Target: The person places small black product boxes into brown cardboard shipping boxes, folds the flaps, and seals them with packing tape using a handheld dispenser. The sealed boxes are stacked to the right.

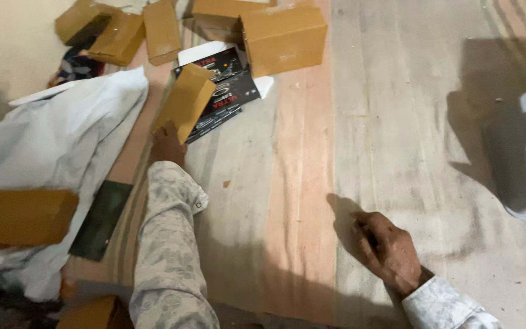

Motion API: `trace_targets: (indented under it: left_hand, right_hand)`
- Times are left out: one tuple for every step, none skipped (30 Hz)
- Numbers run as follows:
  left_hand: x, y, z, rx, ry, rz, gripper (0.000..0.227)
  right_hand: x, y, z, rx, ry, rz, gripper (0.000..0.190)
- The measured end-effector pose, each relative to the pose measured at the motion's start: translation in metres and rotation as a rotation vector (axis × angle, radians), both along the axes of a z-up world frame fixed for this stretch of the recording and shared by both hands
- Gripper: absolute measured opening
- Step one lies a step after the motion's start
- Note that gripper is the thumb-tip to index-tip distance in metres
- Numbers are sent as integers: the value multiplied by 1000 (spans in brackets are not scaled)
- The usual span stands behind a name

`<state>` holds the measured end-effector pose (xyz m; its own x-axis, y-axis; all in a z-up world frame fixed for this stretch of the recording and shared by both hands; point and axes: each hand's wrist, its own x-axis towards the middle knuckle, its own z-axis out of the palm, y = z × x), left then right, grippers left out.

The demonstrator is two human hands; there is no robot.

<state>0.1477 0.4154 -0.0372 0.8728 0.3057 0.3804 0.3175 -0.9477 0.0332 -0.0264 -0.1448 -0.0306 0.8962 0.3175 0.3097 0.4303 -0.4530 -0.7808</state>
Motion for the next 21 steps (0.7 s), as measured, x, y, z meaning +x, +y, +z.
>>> trace_targets:
  left_hand:
    - [-9,-7,1,39,-14,37,78]
    - [-17,-21,6,74,-33,69,65]
    - [-30,-37,11,-6,-116,73,60]
    - [-45,-57,19,-83,-200,71,56]
    - [-61,-80,26,-161,-284,67,51]
    - [-79,-107,31,-457,-447,-22,51]
    - [-97,-139,33,-757,-604,-116,50]
    - [-117,-173,33,-947,-617,-293,43]
    - [-136,-203,34,-1136,-623,-472,37]
    - [-150,-235,34,-1347,-551,-488,37]
    - [-162,-263,33,-1556,-470,-500,37]
    - [-172,-290,30,-1698,-419,-570,40]
    - [-180,-309,28,-1839,-364,-639,44]
    - [-185,-319,26,-1779,-281,-587,45]
    - [-188,-326,22,-1717,-200,-537,47]
    - [-189,-329,18,-1651,-118,-487,49]
    - [-186,-329,13,-1600,-36,-603,49]
    - [-178,-324,11,-1541,47,-720,49]
    - [-167,-318,9,-1476,130,-834,50]
    - [-153,-315,7,-1461,139,-904,53]
    - [-138,-313,6,-1446,149,-973,57]
  right_hand:
    - [-2,2,1,4,-4,-22,34]
    - [-3,3,4,3,-13,-49,33]
    - [-4,3,6,2,-22,-76,31]
    - [-5,3,9,-7,87,-132,33]
    - [-5,3,12,-16,195,-188,35]
    - [-6,2,14,-22,309,-247,38]
    - [-5,2,15,81,230,-221,41]
    - [-6,1,17,178,155,-198,43]
    - [-7,1,18,274,80,-176,46]
    - [-7,-1,20,358,156,-182,48]
    - [-5,-3,22,443,232,-188,51]
    - [-4,-8,23,525,307,-197,53]
    - [-1,-13,26,537,193,-188,54]
    - [4,-19,29,547,77,-177,55]
    - [8,-26,34,554,-39,-165,57]
    - [12,-35,39,535,-61,-195,59]
    - [17,-47,46,515,-82,-224,62]
    - [22,-58,52,498,-105,-255,64]
    - [25,-70,58,386,-53,-267,68]
    - [28,-83,64,273,-2,-278,72]
    - [31,-94,68,161,51,-288,76]
